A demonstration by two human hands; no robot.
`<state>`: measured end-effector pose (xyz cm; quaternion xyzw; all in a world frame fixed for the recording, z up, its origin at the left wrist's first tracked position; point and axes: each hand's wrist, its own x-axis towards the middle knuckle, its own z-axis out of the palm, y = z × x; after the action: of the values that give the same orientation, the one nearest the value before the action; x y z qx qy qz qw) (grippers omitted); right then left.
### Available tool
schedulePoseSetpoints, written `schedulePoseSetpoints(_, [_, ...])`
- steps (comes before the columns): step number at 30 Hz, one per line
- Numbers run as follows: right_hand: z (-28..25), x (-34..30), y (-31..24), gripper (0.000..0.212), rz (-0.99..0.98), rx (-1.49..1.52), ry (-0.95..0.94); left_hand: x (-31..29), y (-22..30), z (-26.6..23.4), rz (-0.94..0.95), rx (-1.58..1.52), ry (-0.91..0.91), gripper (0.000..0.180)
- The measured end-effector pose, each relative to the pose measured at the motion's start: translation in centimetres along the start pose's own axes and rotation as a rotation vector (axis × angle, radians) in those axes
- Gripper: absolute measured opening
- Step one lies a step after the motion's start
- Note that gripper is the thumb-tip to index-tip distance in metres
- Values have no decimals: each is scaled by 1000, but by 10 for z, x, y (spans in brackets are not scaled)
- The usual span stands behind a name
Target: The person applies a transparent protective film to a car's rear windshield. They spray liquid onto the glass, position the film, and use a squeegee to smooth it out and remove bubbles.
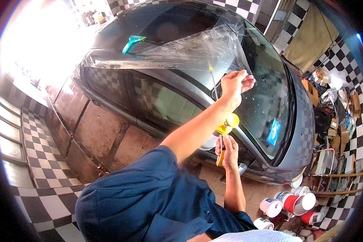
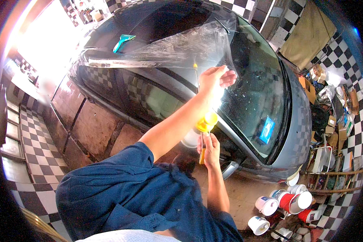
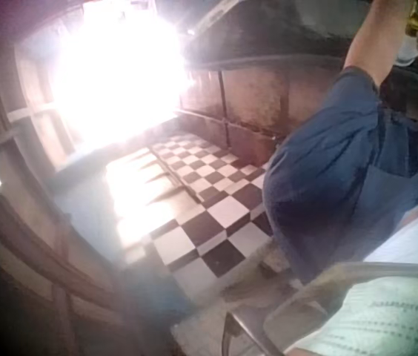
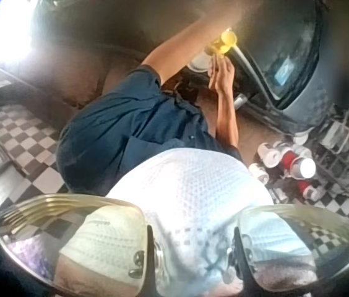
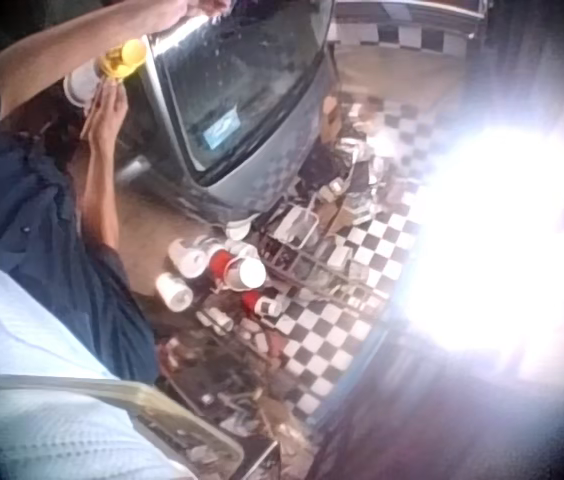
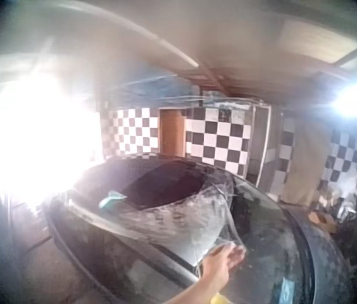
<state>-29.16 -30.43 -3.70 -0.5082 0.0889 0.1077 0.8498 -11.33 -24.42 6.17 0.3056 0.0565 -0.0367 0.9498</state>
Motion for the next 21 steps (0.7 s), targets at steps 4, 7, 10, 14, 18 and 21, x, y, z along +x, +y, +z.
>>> schedulePoseSetpoints(4, [2,1,-5,28,-22,-1,16,1,5,4,2,10,-17,17])
schedulePoseSetpoints(7, [3,3,-8,28,-51,6,26,0,10,9,8,5,-24,17])
schedulePoseSetpoints(10, [5,5,-16,28,-80,4,44,2,10,12,13,-16,0,12])
schedulePoseSetpoints(14, [2,11,-25,25,-80,-10,42,3,10,14,16,-16,-5,12])
schedulePoseSetpoints(18, [3,15,-32,26,-40,-20,33,7,10,13,37,-16,-20,12])
schedulePoseSetpoints(21, [2,20,-33,27,-32,-25,31,9,11,15,45,-17,-30,12])
